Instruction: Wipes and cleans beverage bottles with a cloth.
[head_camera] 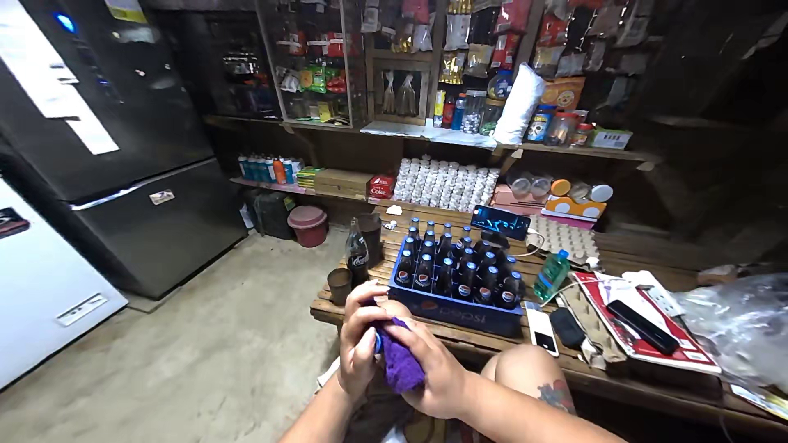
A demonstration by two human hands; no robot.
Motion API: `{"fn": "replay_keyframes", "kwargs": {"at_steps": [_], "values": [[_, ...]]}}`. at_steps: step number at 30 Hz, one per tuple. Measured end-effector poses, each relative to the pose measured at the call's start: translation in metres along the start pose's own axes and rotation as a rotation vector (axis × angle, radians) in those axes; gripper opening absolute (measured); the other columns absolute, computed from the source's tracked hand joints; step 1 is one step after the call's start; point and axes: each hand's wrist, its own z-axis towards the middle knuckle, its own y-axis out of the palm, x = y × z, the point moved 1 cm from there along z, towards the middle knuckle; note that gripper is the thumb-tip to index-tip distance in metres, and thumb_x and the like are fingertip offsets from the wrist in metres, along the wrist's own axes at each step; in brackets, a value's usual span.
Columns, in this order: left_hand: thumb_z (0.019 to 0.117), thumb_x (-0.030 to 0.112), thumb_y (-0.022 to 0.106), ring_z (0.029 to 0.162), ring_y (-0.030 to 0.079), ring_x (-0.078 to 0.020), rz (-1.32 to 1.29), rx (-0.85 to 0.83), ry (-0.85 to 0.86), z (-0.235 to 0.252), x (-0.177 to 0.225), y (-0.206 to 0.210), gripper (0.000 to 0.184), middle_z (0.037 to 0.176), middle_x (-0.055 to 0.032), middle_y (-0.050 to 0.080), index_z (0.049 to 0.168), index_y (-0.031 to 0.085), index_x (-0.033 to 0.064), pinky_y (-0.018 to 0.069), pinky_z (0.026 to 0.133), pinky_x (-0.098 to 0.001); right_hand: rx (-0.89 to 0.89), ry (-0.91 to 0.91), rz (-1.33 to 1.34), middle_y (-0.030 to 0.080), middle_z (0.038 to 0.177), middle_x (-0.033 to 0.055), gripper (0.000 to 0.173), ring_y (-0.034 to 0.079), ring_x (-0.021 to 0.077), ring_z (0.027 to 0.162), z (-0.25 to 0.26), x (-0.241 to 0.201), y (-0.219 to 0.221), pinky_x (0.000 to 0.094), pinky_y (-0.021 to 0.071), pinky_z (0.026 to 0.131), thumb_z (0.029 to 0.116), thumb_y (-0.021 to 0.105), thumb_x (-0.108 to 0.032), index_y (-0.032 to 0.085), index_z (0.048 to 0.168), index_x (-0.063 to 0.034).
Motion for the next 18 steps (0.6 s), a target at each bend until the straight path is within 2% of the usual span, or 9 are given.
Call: {"fn": "replay_keyframes", "kwargs": {"at_steps": [2, 4, 7, 9, 11, 13, 15, 18], "values": [[0.1057, 0.043, 0.038, 0.143, 0.042, -0.0209, 0.013, 0.033, -0.004, -0.004, 0.001, -0.002, 0.038, 0.140, 0.0047, 0.058, 0.110, 0.072, 0.0266, 0.0303, 0.122, -0.0398, -0.058, 0.036, -0.007, 0.062, 0.135, 0.0184, 0.069, 0.057, 0.0284, 0.130, 0.003, 0.006, 0.001, 0.0445, 0.0469, 0.112, 0.0821, 0.076, -0.016, 0.051, 0.145, -0.0057], [0.1058, 0.044, 0.038, 0.143, 0.041, -0.0213, 0.028, 0.055, -0.001, -0.008, 0.002, -0.005, 0.037, 0.139, 0.0063, 0.059, 0.109, 0.073, 0.0293, 0.0287, 0.122, -0.0402, -0.124, 0.131, 0.001, 0.062, 0.135, 0.0163, 0.074, 0.056, 0.0284, 0.131, 0.005, 0.017, 0.001, 0.0454, 0.0456, 0.113, 0.0758, 0.079, -0.009, 0.053, 0.145, -0.0079], [0.1070, 0.042, 0.037, 0.140, 0.045, -0.0186, 0.038, 0.045, 0.029, -0.010, 0.002, -0.008, 0.036, 0.132, 0.0100, 0.062, 0.100, 0.070, 0.0302, 0.0278, 0.123, -0.0414, -0.237, 0.361, 0.087, 0.054, 0.146, 0.0181, 0.079, 0.052, 0.0281, 0.137, 0.002, 0.036, 0.002, 0.0446, 0.0452, 0.114, 0.0732, 0.079, 0.001, 0.052, 0.146, -0.0077], [0.1077, 0.043, 0.036, 0.130, 0.054, -0.0169, -0.031, 0.005, 0.053, -0.009, 0.000, -0.008, 0.037, 0.122, 0.0084, 0.067, 0.102, 0.069, 0.0267, 0.0344, 0.120, -0.0421, -0.315, 0.514, 0.090, 0.051, 0.150, 0.0176, 0.078, 0.050, 0.0278, 0.139, -0.005, 0.048, 0.002, 0.0455, 0.0443, 0.115, 0.0752, 0.077, 0.003, 0.050, 0.148, -0.0079], [0.1077, 0.044, 0.039, 0.115, 0.065, -0.0158, -0.167, -0.030, 0.020, -0.006, -0.003, -0.005, 0.036, 0.112, 0.0054, 0.071, 0.110, 0.069, 0.0240, 0.0479, 0.108, -0.0383, -0.400, 0.659, 0.066, 0.048, 0.152, 0.0201, 0.082, 0.049, 0.0316, 0.139, -0.014, 0.059, 0.003, 0.0490, 0.0421, 0.115, 0.0774, 0.075, 0.003, 0.045, 0.152, -0.0088], [0.1082, 0.045, 0.042, 0.098, 0.071, -0.0127, -0.215, -0.035, -0.070, -0.001, -0.004, -0.002, 0.037, 0.100, 0.0039, 0.074, 0.113, 0.070, 0.0226, 0.0578, 0.093, -0.0320, -0.416, 0.743, 0.072, 0.044, 0.154, 0.0219, 0.088, 0.046, 0.0337, 0.141, -0.025, 0.067, 0.006, 0.0502, 0.0404, 0.116, 0.0781, 0.075, 0.003, 0.039, 0.157, -0.0115], [0.1066, 0.048, 0.047, 0.087, 0.073, -0.0104, -0.174, 0.008, -0.248, 0.006, 0.000, -0.002, 0.038, 0.090, 0.0031, 0.075, 0.103, 0.073, 0.0213, 0.0607, 0.083, -0.0282, -0.385, 0.788, 0.042, 0.044, 0.154, 0.0219, 0.090, 0.046, 0.0350, 0.141, -0.031, 0.069, 0.008, 0.0515, 0.0413, 0.115, 0.0779, 0.076, 0.000, 0.038, 0.158, -0.0163], [0.1048, 0.053, 0.045, 0.086, 0.071, -0.0117, -0.199, 0.096, -0.541, 0.016, 0.009, 0.000, 0.045, 0.088, 0.0011, 0.072, 0.094, 0.071, 0.0179, 0.0593, 0.084, -0.0293, -0.324, 0.820, 0.007, 0.038, 0.156, 0.0237, 0.087, 0.043, 0.0382, 0.141, -0.032, 0.062, 0.006, 0.0512, 0.0421, 0.114, 0.0765, 0.078, -0.002, 0.043, 0.155, -0.0188]]}}
